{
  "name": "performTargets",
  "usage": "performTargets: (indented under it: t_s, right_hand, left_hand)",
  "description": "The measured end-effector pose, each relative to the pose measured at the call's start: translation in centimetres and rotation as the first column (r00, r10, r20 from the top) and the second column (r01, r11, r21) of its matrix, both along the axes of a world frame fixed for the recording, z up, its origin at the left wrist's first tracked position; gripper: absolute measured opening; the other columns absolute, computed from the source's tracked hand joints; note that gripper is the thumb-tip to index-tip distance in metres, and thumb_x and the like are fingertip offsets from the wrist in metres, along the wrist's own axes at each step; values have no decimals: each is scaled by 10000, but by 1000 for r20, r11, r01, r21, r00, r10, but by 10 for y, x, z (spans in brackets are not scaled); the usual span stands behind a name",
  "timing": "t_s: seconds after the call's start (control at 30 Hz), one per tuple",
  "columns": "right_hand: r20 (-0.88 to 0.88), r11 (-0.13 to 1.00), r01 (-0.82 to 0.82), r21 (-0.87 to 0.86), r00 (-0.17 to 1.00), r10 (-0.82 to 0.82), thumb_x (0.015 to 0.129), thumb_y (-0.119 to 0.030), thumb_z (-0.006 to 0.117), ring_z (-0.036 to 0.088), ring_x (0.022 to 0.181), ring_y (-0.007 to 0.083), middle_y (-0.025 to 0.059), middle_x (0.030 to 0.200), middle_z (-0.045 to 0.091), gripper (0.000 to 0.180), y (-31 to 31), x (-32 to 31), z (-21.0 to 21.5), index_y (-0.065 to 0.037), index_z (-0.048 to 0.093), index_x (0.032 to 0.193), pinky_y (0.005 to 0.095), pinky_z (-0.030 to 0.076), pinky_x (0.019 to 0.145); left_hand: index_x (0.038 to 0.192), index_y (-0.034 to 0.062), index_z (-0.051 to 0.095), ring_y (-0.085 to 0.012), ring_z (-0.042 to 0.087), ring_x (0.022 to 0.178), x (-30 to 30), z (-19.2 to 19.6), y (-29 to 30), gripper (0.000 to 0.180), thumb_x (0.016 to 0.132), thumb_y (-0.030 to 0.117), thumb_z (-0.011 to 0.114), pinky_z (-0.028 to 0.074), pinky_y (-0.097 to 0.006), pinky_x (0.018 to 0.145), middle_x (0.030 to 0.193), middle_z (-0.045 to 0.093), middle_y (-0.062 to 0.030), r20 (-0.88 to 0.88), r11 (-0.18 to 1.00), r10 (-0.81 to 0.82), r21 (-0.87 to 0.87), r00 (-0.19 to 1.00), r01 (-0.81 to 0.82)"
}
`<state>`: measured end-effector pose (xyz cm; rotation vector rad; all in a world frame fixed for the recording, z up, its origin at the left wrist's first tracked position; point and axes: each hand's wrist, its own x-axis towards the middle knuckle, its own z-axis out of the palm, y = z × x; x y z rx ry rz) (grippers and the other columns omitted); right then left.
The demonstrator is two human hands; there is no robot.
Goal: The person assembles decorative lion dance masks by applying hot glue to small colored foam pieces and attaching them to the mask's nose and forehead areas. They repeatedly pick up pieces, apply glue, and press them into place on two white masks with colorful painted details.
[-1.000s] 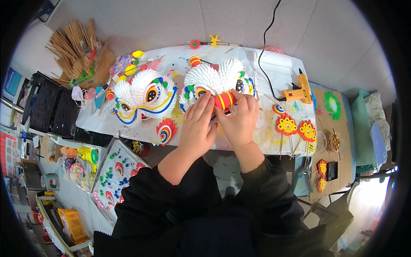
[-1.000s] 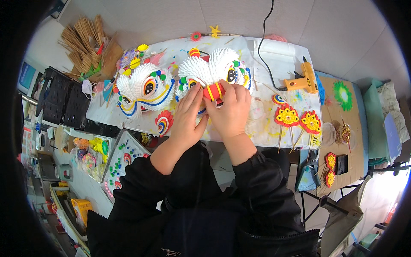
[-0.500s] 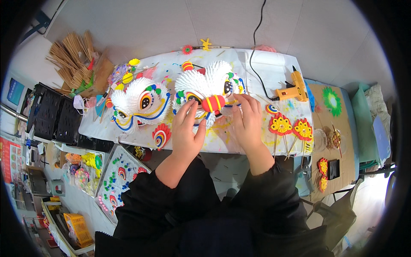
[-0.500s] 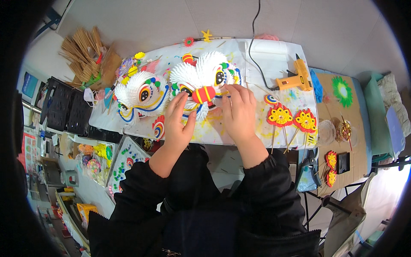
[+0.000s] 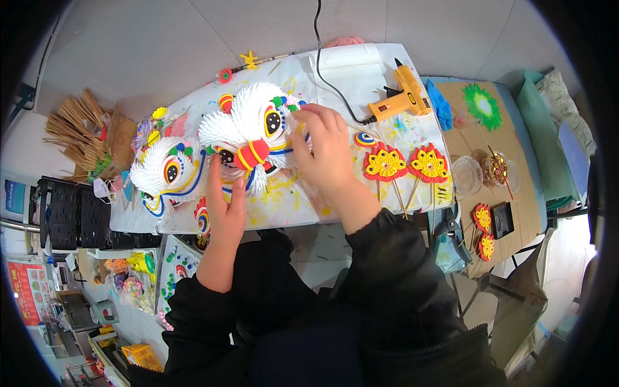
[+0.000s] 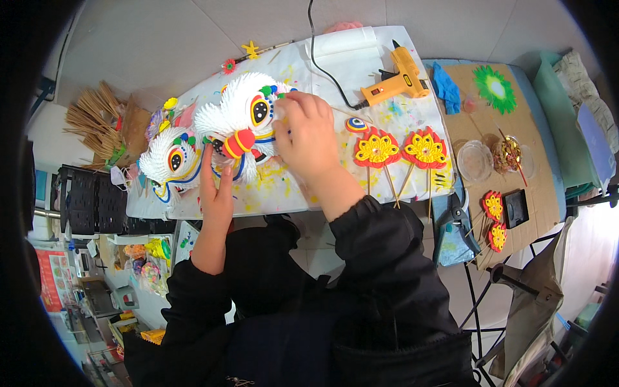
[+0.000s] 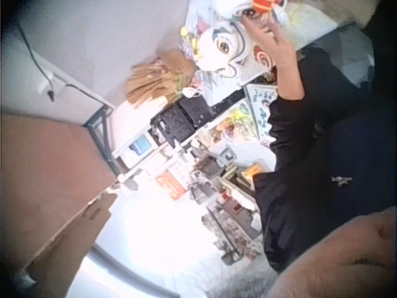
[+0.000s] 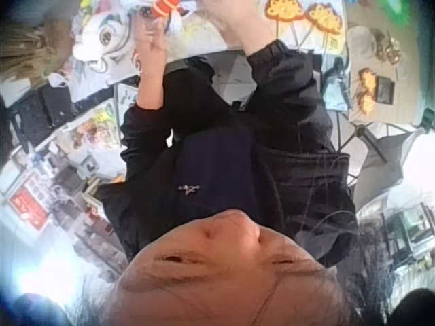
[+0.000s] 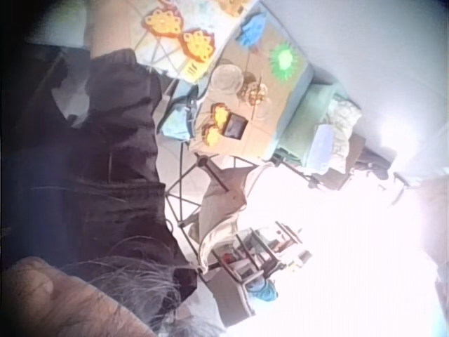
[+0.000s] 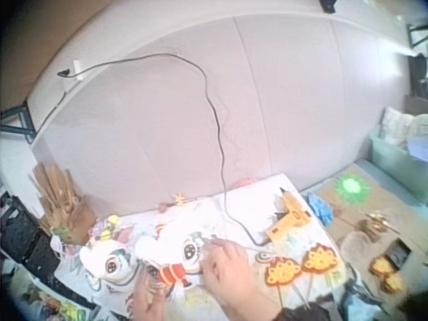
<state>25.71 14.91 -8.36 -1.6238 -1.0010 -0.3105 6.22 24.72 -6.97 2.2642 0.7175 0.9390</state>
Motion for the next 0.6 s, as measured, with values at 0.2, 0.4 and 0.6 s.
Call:
performTargets:
  t_s: [0.2,0.4,0.6]
  right_hand:
    - [253,976,-152,-158,949,189,660,-45,658,530,1096,276,52,1047,612,299,-12,7,12,-87,691,954,461,374,1053]
    - [336,966,-134,-223,919,205,660,-72,664,535,1079,238,29,942,607,149,-2,10,15,-78,664,809,481,323,1115]
    - [292,945,-145,-293,928,233,660,-129,687,541,1082,224,30,913,621,155,-3,6,21,-79,665,806,492,300,1137]
  left_hand:
    - [1288,-7,558,-312,560,1139,1,7,0,453,873,105,700,429,-390,989,1233,580,-186,-15,961,81,266,997,-74]
    - [1212,5,621,-291,591,1046,8,8,0,449,800,93,777,458,-374,925,1122,621,-149,-7,966,81,246,997,-77]
    - [1200,26,636,-294,596,998,11,12,3,480,751,75,799,467,-377,871,1087,635,-129,-25,939,49,343,999,-37]
